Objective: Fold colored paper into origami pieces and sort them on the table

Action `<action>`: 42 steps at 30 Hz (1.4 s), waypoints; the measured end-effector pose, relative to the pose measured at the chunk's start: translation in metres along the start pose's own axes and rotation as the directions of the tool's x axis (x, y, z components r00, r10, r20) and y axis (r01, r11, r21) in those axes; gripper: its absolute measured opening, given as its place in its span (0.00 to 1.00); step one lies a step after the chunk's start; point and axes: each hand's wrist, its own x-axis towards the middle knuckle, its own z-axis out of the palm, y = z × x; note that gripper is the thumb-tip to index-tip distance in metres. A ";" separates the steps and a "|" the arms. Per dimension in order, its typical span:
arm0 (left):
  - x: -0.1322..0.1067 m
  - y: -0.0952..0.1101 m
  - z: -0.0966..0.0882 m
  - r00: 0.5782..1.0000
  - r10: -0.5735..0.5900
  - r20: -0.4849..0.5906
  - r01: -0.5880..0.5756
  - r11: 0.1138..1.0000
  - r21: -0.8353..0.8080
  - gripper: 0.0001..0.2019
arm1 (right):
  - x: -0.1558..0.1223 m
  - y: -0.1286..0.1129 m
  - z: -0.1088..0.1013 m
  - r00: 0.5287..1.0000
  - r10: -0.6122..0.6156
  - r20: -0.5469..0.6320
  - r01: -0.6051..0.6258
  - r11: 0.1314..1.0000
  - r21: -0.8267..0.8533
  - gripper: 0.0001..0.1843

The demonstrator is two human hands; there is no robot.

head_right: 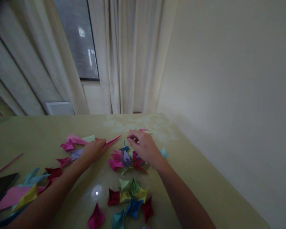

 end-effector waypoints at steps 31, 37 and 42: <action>-0.188 0.064 -0.075 0.766 0.299 -0.569 -0.608 0.626 -0.489 0.10 | -0.141 -0.047 -0.020 0.840 0.013 0.542 -0.033 0.999 0.027 0.07; -0.253 0.085 -0.015 0.865 0.459 -0.204 -0.500 0.750 -0.433 0.10 | -0.197 -0.040 0.018 0.859 0.101 0.502 -0.015 0.985 -0.172 0.10; -0.270 0.087 0.018 0.915 0.341 -0.214 -0.401 0.821 -0.407 0.11 | -0.216 -0.034 0.023 0.943 -0.003 0.334 0.072 0.978 -0.196 0.22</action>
